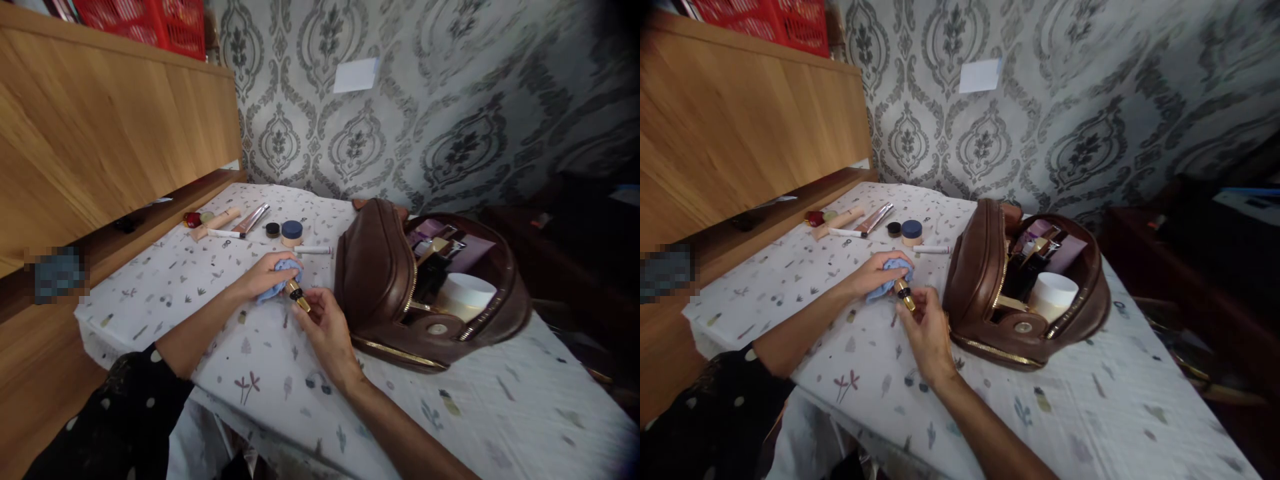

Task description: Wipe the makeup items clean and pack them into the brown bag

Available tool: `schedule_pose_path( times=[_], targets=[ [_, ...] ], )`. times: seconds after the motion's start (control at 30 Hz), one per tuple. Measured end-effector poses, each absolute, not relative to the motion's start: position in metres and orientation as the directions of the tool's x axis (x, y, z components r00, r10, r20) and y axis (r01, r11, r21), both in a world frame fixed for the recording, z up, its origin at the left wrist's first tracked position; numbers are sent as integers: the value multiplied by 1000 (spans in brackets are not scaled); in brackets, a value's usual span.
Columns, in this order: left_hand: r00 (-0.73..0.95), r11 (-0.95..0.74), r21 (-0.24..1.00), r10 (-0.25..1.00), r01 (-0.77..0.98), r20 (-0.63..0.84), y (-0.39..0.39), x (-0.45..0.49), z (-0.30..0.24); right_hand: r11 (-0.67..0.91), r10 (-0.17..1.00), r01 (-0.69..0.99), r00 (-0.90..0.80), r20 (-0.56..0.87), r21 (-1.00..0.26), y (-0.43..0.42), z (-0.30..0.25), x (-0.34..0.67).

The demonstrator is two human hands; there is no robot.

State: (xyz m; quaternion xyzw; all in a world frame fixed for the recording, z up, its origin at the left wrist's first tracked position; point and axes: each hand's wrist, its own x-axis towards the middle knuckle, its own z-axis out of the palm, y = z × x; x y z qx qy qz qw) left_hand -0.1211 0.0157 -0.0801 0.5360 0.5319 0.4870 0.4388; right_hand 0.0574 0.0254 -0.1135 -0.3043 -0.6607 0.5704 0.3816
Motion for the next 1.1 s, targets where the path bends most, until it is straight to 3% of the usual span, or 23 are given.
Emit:
schedule_pose_path(
  times=[0.13, 0.27, 0.47, 0.57, 0.77, 1.1],
  targets=[
    [18, -62, 994, 998, 92, 60, 13, -124, -72, 31, 819, -103, -568, 84, -994, 25, -112, 57],
    [152, -25, 990, 988, 136, 4, 11, -132, -63, 21, 851, -179, -514, 111, -984, 21, -109, 57],
    [78, -49, 998, 996, 43, 46, 10, -132, -60, 49, 873, -222, -465, 150, -974, 17, -105, 57],
    [85, -9, 1000, 996, -2, 9, 9, -128, -60, 111, 869, -187, -457, 187, -976, 17, -104, 59],
    [171, 40, 999, 985, -24, -35, 7, -130, -62, 386, 802, -36, -481, 354, -922, 16, -103, 66],
    [134, 54, 998, 990, -39, -48, 9, -134, -65, 440, 775, -43, -486, 404, -897, 20, -111, 64]
  ],
)
